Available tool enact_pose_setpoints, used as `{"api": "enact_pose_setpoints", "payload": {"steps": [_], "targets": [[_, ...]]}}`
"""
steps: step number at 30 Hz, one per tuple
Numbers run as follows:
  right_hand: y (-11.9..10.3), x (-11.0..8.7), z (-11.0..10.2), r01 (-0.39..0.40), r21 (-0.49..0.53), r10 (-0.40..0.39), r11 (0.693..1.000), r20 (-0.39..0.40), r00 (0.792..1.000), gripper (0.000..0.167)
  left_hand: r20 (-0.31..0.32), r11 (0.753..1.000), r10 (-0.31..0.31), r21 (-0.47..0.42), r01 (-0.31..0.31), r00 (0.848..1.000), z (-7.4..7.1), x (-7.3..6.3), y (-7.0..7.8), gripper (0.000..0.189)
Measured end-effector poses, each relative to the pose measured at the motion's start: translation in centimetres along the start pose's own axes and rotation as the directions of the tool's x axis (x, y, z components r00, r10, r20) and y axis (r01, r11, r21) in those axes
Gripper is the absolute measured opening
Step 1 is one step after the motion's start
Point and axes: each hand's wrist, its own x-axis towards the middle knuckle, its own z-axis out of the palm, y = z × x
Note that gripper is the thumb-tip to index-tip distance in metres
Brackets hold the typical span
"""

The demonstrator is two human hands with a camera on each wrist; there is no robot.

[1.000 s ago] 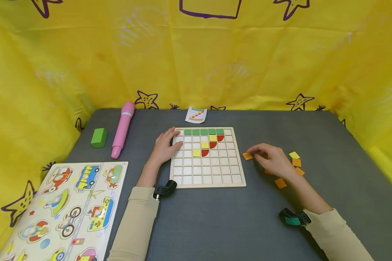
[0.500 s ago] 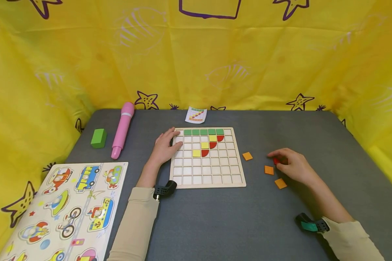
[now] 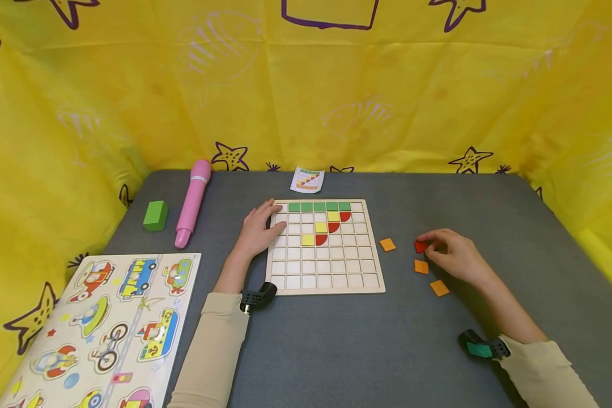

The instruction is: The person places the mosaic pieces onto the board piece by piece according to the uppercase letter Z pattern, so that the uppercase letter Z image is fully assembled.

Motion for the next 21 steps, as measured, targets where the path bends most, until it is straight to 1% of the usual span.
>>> {"api": "enact_pose_setpoints", "payload": {"steps": [7,13,18,21], "targets": [[-0.2,0.4,0.5,-0.009,-0.006,0.009,1.000,-0.006,1.000,0.029,0.000,1.000,-0.006,-0.003,0.006,1.000,0.1,0.1,0.1,0.050],[-0.4,0.5,0.6,-0.020,-0.008,0.020,1.000,0.003,1.000,0.027,-0.002,1.000,-0.003,-0.003,0.003,1.000,0.1,0.1,0.1,0.050],[-0.8,0.8,0.7,-0.027,0.019,0.027,0.999,0.003,1.000,0.028,-0.003,1.000,0.008,-0.007,-0.008,1.000,0.1,0.1,-0.1,0.050],[-1.4,1.2,1.0,-0.031,0.061,0.031,0.998,-0.001,1.000,0.028,-0.004,1.000,0.012,-0.008,-0.012,1.000,0.1,0.1,-0.2,0.050]]}}
